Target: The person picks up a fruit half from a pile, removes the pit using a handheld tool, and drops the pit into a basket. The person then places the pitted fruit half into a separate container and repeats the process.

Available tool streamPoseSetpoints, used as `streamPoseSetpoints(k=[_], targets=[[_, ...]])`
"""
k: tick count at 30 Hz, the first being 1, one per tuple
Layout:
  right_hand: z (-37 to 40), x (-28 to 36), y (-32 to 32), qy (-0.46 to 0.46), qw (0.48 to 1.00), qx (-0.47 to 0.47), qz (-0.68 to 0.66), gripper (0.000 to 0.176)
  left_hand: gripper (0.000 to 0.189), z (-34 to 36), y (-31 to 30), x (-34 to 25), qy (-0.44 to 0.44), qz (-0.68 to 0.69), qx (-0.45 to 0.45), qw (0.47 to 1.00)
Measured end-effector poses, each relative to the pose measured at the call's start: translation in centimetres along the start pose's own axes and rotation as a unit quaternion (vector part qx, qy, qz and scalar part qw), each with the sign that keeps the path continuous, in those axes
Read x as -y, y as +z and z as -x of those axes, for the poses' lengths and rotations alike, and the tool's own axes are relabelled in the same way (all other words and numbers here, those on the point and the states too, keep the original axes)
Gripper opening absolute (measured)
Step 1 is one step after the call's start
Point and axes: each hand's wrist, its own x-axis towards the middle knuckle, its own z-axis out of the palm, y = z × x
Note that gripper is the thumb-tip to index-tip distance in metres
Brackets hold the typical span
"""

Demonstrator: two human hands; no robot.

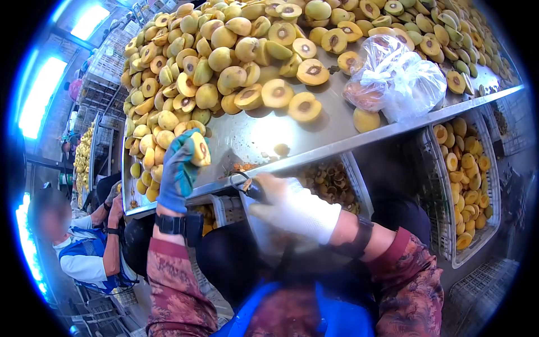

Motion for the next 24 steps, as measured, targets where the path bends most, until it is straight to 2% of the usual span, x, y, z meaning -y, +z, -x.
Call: streamPoseSetpoints(k=[3,4,7,8,11,12,14,15,17,18,20,21,24], targets=[[0.0,0.9,-0.2,-0.012,1.0,-0.011,-0.027,0.035,0.05,2.6,3.3,-0.2,-0.077,0.209,-0.036,0.974],[-0.2,1.0,-0.4,-0.011,0.999,-0.012,-0.032,0.034,0.061,3.1,3.9,0.1,-0.087,0.191,-0.012,0.978],[-0.5,0.9,-1.0,-0.071,0.994,-0.072,0.041,0.031,0.066,3.5,5.9,1.3,-0.15,0.299,0.032,0.942],[-0.5,0.7,-1.2,-0.083,0.992,-0.074,0.064,0.031,0.08,3.9,7.5,1.5,-0.155,0.254,-0.026,0.954],[-0.4,0.3,-1.7,-0.122,0.981,-0.077,0.131,0.032,0.07,4.4,8.0,1.4,-0.213,0.267,0.024,0.94],[-0.1,0.4,-1.7,-0.146,0.972,-0.101,0.154,0.018,0.072,4.4,8.8,1.2,-0.209,0.243,0.023,0.947],[0.2,0.3,-1.6,-0.119,0.965,-0.074,0.221,0.032,0.072,4.7,8.1,2.7,-0.158,0.114,0.032,0.98],[0.3,0.2,-1.5,-0.106,0.96,-0.059,0.254,0.039,0.071,4.7,8.1,2.7,-0.161,0.091,0.031,0.982],[0.4,-0.3,-1.4,-0.125,0.955,-0.073,0.258,0.041,0.07,4.9,8.2,2.6,-0.168,0.045,0.031,0.984],[0.4,-0.4,-1.3,-0.135,0.953,-0.081,0.26,0.041,0.075,4.7,8.8,2.5,-0.208,0.065,0.01,0.976],[0.4,-0.1,-1.3,-0.141,0.951,-0.088,0.261,0.02,0.079,4.8,8.8,2.8,-0.217,0.03,0.0,0.976],[0.4,0.0,-1.3,-0.144,0.95,-0.092,0.261,0.011,0.079,5.0,8.4,3.3,-0.186,-0.023,0.011,0.982],[0.4,-0.5,-0.9,-0.123,0.955,-0.09,0.254,0.015,0.08,5.4,8.3,2.7,-0.101,-0.15,0.057,0.982]])
